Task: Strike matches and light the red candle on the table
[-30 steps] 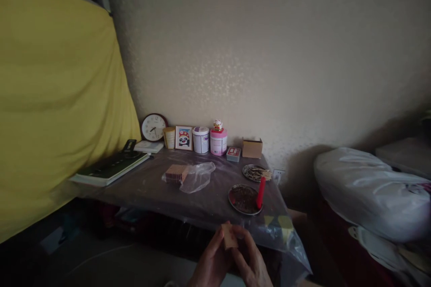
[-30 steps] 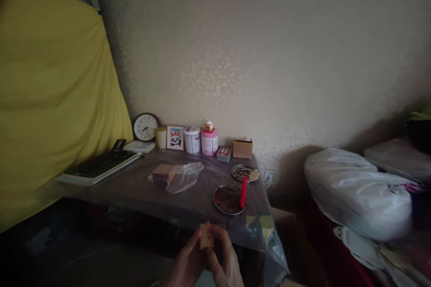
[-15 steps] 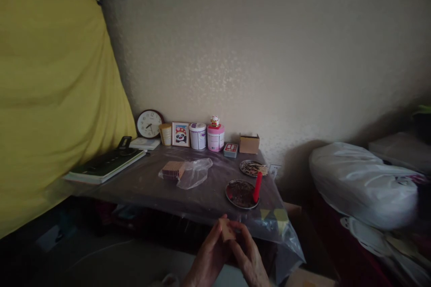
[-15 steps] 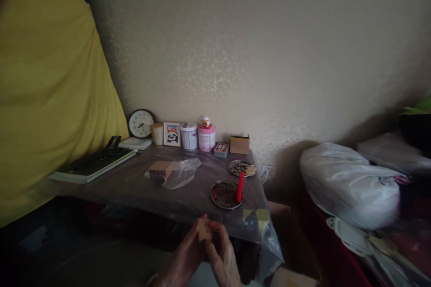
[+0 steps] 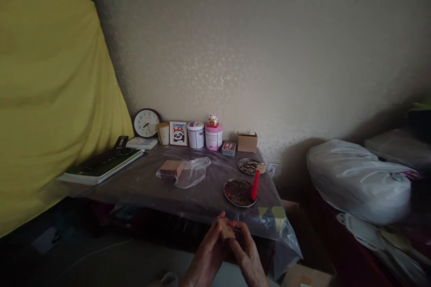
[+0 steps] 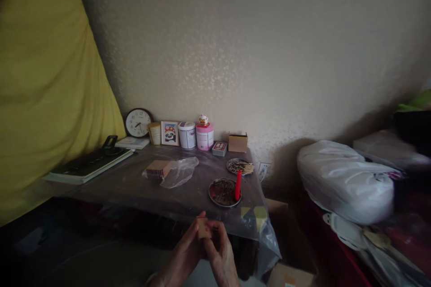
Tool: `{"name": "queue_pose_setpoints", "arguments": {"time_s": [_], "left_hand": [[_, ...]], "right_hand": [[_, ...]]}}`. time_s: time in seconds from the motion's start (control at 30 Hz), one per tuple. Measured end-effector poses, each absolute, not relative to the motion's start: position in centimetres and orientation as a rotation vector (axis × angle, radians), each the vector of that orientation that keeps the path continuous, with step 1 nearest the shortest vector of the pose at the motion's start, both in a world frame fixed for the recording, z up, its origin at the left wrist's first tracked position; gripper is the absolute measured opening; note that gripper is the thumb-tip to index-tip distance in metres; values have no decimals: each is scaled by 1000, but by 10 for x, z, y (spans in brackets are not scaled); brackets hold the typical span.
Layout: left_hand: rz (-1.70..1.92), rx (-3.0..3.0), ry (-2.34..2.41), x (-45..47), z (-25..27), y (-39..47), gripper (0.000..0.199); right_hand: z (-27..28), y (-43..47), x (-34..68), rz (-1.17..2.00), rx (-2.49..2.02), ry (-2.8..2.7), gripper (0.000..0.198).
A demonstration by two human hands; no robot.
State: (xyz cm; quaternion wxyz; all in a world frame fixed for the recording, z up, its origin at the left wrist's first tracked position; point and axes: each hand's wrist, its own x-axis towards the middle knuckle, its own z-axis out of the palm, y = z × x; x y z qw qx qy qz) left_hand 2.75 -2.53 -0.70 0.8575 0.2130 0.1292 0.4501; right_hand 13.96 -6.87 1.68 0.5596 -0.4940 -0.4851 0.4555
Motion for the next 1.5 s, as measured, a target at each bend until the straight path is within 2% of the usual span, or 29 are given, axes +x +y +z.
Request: {"name": "queue_pose_setpoints", "arguments": {"time_s": [0.3,0.43,0.67,1.0,1.3,1.5], "left_hand": [[929,492,193,24,-3,-27,37],[924,389,256,18,2,-27,34],[747,364,410,17,5,-32,31],[698,412,379,19,6,-37,34],[687,416,381,17,6,-37,35],[652,410,436,15,4,-35,29]], "right_hand": [[29,-72,140,808,-1219,-1341,26],[36,-70,156,969,-1173,-1374,37],[26,-59,169,1086,-1134,-1119,32],[26,-57,165,1140,-1131,-1043,40],[24,-58,168,1005,-1187,-1160,33],[28,-62,174,690,-1228,-1405,21]]}}
